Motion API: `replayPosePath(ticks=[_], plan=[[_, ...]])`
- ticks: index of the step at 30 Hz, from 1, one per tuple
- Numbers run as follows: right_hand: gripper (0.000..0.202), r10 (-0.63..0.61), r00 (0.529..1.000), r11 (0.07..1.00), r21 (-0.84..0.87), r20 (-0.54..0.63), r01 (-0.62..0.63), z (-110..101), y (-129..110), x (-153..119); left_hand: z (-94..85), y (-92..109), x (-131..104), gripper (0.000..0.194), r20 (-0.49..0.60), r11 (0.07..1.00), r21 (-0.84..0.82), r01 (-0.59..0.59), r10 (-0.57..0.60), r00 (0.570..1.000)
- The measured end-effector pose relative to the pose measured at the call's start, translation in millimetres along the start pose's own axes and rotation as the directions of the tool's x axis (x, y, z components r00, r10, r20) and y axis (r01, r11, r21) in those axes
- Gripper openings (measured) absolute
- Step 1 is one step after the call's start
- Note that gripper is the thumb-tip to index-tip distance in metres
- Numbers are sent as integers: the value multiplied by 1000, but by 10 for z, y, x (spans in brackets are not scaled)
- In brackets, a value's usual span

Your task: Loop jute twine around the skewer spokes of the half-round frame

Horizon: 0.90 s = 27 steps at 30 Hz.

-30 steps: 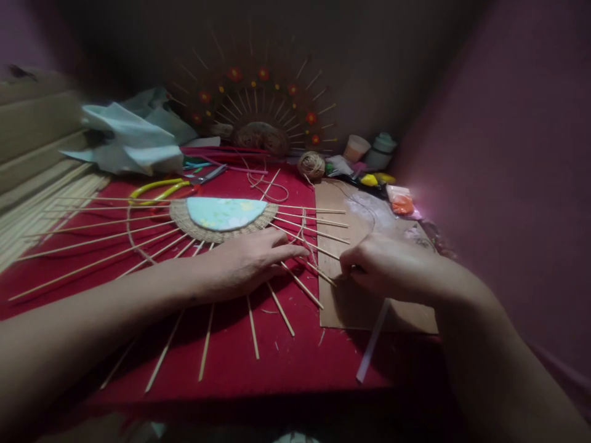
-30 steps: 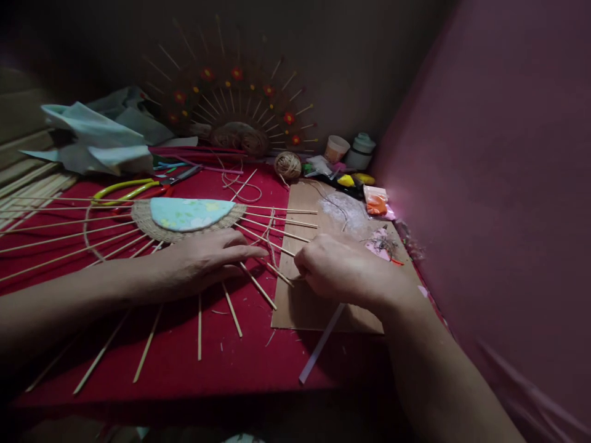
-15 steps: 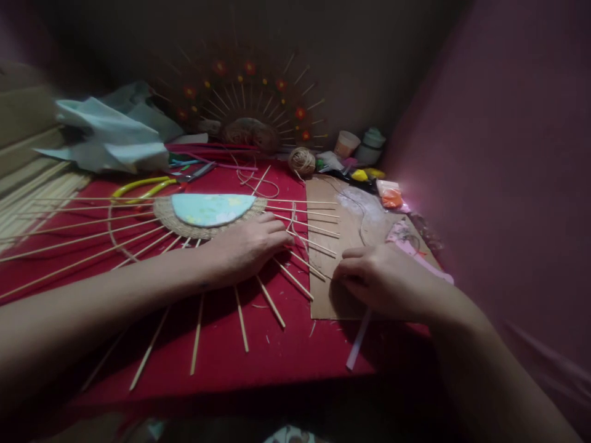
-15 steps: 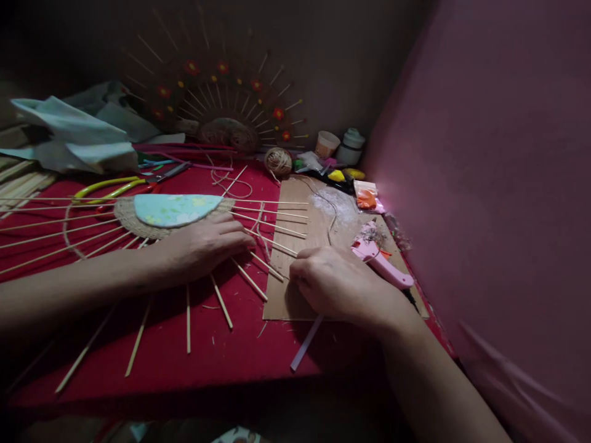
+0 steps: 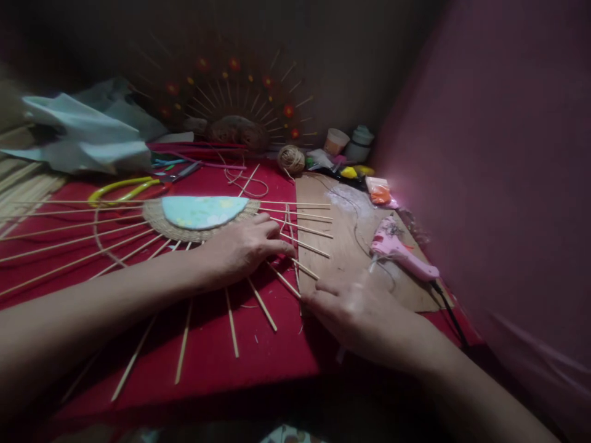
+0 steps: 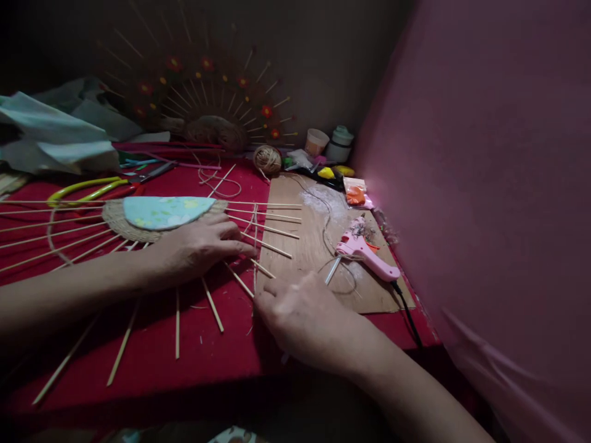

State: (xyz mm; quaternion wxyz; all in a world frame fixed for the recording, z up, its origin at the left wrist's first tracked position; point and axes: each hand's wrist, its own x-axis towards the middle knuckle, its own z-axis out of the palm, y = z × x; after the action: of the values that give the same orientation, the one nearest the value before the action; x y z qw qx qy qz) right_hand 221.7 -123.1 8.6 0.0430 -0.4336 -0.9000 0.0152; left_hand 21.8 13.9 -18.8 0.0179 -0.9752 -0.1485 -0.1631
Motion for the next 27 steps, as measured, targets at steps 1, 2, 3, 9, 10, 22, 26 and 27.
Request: replayPosePath(ticks=[1,2,3,9,10,22,26,27], plan=[[20,-17,1000,1000,-8,-8,17,4,-20,0,6,8,-5,34,10,1000,-12,-1,1,1000],[19,-40,999,999,-21,-20,39,-3,-38,3,14,14,-11,34,18,1000,-25,6,-5,1000],[18,-59,998,997,-43,-37,58,-22,-55,11,22,16,-18,34,21,999,-38,14,-13,1000],[25,-128,987,966,-238,-97,102,-285,-109,217,54,22,-37,32,-11,996,-86,-23,22,1000],[26,-129,986,960,-262,-101,99,-320,-96,279,52,31,-37,31,-26,994,-106,-24,22,999],[26,-53,923,955,-290,-380,-64,-161,475,875,-110,16,-74,25,-7,760,-580,293,-364,931],[26,-4,911,958,-263,-413,-115,-108,599,801,-169,-49,-121,26,23,729,-588,351,-418,908],[25,17,904,968,-220,-428,-122,-104,637,782,-184,-53,-126,26,43,726,-586,359,-414,909]])
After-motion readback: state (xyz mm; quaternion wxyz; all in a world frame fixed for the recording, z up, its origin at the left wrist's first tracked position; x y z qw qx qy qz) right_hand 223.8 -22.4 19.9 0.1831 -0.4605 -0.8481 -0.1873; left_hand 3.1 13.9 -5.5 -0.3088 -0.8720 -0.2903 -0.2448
